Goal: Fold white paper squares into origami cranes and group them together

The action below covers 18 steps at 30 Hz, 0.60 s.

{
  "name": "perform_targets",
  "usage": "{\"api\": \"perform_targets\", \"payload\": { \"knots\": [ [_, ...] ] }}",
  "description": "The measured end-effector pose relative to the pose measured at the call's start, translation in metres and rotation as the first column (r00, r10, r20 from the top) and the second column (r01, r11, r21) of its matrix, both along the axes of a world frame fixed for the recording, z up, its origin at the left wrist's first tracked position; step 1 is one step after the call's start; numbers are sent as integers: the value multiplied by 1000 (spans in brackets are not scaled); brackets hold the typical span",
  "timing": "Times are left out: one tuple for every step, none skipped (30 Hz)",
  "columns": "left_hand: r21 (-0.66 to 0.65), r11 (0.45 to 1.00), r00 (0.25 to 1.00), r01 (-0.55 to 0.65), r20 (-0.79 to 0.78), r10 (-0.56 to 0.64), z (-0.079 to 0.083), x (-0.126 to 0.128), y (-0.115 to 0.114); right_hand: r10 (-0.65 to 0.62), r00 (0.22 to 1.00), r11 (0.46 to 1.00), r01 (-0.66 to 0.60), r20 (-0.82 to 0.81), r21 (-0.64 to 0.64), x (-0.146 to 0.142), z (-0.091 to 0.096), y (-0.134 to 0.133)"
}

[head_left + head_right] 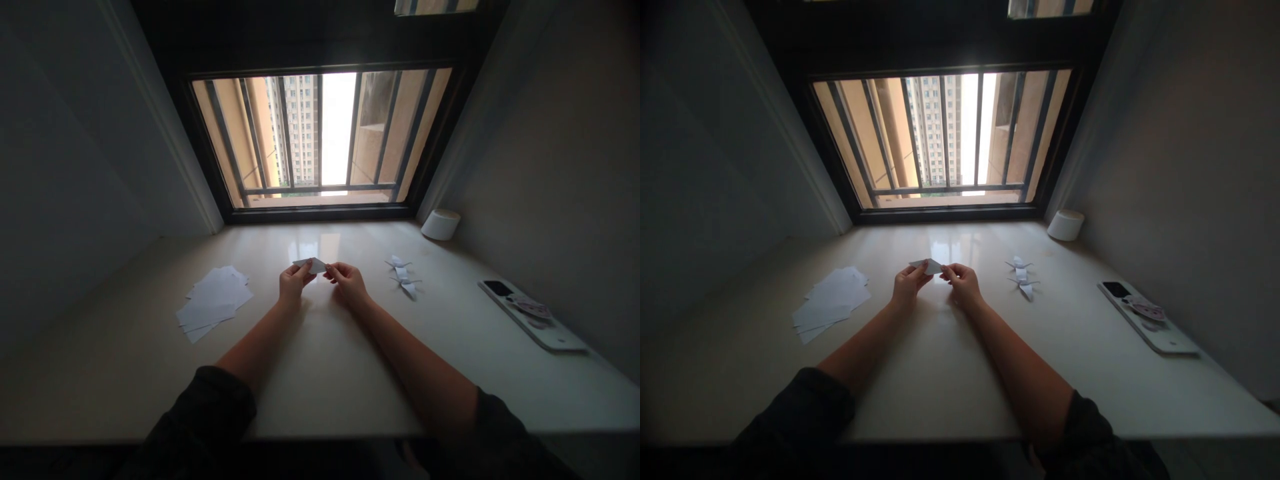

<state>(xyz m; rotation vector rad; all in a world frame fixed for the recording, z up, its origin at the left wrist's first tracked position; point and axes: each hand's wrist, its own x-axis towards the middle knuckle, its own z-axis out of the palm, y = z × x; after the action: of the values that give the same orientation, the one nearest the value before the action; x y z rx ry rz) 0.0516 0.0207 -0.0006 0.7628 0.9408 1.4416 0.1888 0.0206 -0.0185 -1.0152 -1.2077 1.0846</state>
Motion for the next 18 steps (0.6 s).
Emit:
{"api": "perform_targets", "payload": {
  "knots": [
    [-12, 1000, 1000, 2, 8, -2, 0, 0, 0, 0, 1000, 1000, 0, 2, 0, 0, 0, 0],
    [-25, 1000, 1000, 2, 14, -1, 1, -1, 0, 1, 1000, 1000, -1, 1, 0, -1, 0, 0],
    [-38, 999, 1000, -1, 18, 2, 1, -1, 0, 4, 1000, 1000, -4, -1, 0, -1, 0, 0],
    [-47, 999, 1000, -6, 18, 7, 2, -2, 0, 6, 1000, 1000, -6, -3, 0, -2, 0, -1],
    [-49, 999, 1000, -12, 14, 12, 2, -2, 0, 10, 1000, 1000, -10, -5, -2, -2, 0, -1],
    [-42, 999, 1000, -17, 7, 17, 3, -3, 1, 11, 1000, 1000, -11, -9, -5, -2, 1, -1],
    [-24, 999, 1000, -21, -3, 21, 3, -4, 1, 8, 1000, 1000, -8, -20, -9, -2, 1, -2],
    [2, 1000, 1000, -21, -14, 21, 4, -4, 2, 3, 999, 1000, -4, -37, -15, -3, 1, -2],
    [31, 999, 999, -18, -28, 19, 4, -5, 3, -4, 998, 1000, 3, -59, -20, -3, 2, -2],
    [60, 998, 999, -9, -48, 12, 3, -5, 3, -12, 996, 1000, 10, -86, -24, -3, 3, -3],
    [84, 996, 997, 6, -79, 1, 2, -5, 4, -19, 993, 1000, 17, -115, -25, -2, 4, -3],
    [96, 995, 992, 23, -124, -11, 1, -6, 4, -28, 989, 999, 24, -145, -25, -2, 5, -3],
    [95, 995, 984, 33, -178, -16, 0, -6, 4, -34, 985, 999, 31, -169, -21, -1, 6, -3],
    [88, 995, 972, 36, -233, -14, -2, -6, 4, -42, 981, 999, 40, -187, -14, 0, 7, -3],
    [82, 996, 960, 31, -281, -6, -4, -6, 3, -51, 979, 999, 51, -197, -6, 1, 7, -2],
    [87, 996, 949, 21, -316, 7, -5, -7, 2, -61, 979, 998, 62, -197, 3, 2, 8, -1],
    [103, 995, 941, 9, -338, 26, -5, -7, 1, -68, 979, 997, 71, -190, 11, 3, 8, 0],
    [133, 991, 936, 2, -349, 45, -5, -7, -1, -70, 981, 997, 74, -180, 18, 4, 9, 1]
  ]
}}
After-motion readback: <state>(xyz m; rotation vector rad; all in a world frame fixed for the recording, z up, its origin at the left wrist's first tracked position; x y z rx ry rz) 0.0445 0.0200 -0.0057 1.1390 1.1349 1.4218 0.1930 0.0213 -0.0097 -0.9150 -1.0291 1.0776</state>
